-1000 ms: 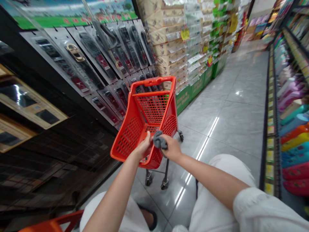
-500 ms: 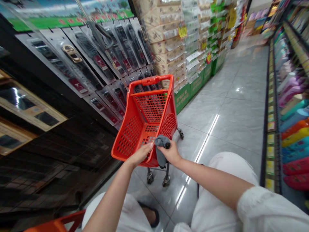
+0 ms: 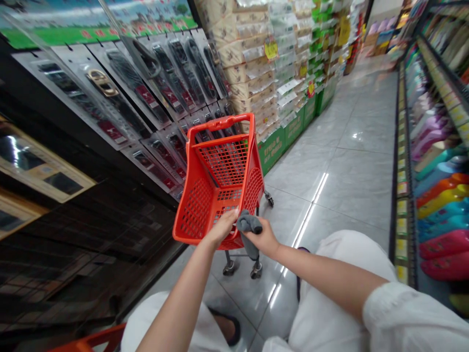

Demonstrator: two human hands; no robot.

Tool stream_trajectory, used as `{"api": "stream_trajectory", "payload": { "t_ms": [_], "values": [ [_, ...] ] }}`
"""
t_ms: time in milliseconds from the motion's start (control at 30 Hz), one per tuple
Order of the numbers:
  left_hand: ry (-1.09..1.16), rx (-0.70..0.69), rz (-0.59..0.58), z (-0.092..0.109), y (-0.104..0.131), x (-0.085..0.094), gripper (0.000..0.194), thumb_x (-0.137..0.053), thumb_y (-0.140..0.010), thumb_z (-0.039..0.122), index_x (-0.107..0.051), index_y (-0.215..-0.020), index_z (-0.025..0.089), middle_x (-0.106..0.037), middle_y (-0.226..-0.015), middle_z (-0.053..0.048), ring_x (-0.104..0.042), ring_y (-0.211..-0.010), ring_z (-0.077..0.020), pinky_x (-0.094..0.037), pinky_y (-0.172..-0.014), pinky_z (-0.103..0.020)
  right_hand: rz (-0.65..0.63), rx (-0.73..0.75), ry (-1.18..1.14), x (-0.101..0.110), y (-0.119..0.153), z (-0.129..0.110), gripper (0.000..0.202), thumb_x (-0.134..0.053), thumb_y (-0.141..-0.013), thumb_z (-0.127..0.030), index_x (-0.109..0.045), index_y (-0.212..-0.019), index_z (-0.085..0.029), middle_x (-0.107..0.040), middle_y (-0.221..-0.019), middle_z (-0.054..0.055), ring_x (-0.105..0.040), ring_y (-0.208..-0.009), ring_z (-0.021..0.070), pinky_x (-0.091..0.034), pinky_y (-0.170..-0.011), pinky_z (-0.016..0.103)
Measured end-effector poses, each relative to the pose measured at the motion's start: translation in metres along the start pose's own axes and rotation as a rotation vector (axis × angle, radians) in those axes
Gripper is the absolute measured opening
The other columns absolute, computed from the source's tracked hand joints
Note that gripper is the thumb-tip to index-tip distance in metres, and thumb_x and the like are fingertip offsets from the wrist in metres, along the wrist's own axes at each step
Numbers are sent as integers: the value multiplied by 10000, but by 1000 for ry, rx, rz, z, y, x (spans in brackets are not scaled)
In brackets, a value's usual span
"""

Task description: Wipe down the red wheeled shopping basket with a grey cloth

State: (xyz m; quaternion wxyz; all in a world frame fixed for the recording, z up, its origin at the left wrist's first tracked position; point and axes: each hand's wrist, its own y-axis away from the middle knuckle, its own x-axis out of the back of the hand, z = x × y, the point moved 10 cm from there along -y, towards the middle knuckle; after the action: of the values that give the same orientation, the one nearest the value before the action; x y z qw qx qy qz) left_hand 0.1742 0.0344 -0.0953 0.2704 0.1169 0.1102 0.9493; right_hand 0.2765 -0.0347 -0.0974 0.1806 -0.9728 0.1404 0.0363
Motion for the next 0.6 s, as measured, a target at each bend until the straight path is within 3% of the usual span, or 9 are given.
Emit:
{"api": "stream_trajectory", "payload": {
  "t_ms": [67,100,200,267,333,433,500,600],
  "values": [
    [4,13,-6,0,-1,-2,456,-702,-721,602,-694,-828,160,-709,-794,-37,-615,-785,-202,-446,-722,-276,-69,-21,33,-2,14,10,122,-637,-697,-197,-714,-791,-197,-735,-796,3,-668,-753,191,-543,-749,310],
    [6,30,-16,-1,-1,-3,463,-696,-725,608,-692,-845,161,-709,-797,-36,-616,-754,-194,-445,-699,-272,-42,-66,40,3,16,21,118,-636,-682,-192,-708,-775,-195,-731,-777,0,-665,-742,191,-544,-747,314],
    [11,75,-49,-3,1,-8,507,-677,-735,628,-693,-950,169,-722,-855,-50,-637,-718,-193,-445,-655,-273,252,-286,-13,38,11,63,161,-644,-672,-253,-693,-806,-178,-739,-796,31,-676,-765,220,-554,-782,367],
    [10,101,-63,-3,1,-11,538,-666,-740,639,-695,-1006,172,-728,-861,-60,-651,-721,-204,-451,-657,-283,422,-327,-84,53,4,75,267,-639,-703,-326,-690,-909,-164,-751,-925,75,-687,-888,247,-541,-879,418],
    [2,107,-57,-3,-1,-12,554,-670,-736,643,-703,-1029,174,-733,-848,-62,-659,-748,-215,-455,-682,-292,419,-204,-123,49,-9,64,373,-635,-740,-363,-679,-1054,-167,-718,-1130,107,-650,-1087,251,-474,-1019,445],
    [-7,78,-37,2,-3,-12,562,-683,-725,643,-719,-1017,164,-743,-852,-73,-663,-822,-235,-460,-723,-297,235,-3,-98,22,-14,46,464,-618,-780,-314,-634,-1234,-221,-569,-1401,88,-488,-1342,228,-329,-1161,450],
    [4,71,-32,4,-2,-13,563,-685,-724,641,-722,-1015,160,-748,-857,-78,-667,-833,-242,-464,-723,-298,204,-28,-79,11,-4,59,467,-577,-791,-281,-631,-1253,-236,-531,-1442,64,-437,-1387,220,-298,-1181,454],
    [16,84,-34,6,1,-17,569,-682,-721,649,-716,-1013,162,-750,-849,-74,-673,-783,-239,-474,-699,-304,326,-254,-108,11,17,103,418,-541,-763,-258,-680,-1151,-188,-660,-1283,89,-576,-1258,243,-403,-1112,458]
  ]
}}
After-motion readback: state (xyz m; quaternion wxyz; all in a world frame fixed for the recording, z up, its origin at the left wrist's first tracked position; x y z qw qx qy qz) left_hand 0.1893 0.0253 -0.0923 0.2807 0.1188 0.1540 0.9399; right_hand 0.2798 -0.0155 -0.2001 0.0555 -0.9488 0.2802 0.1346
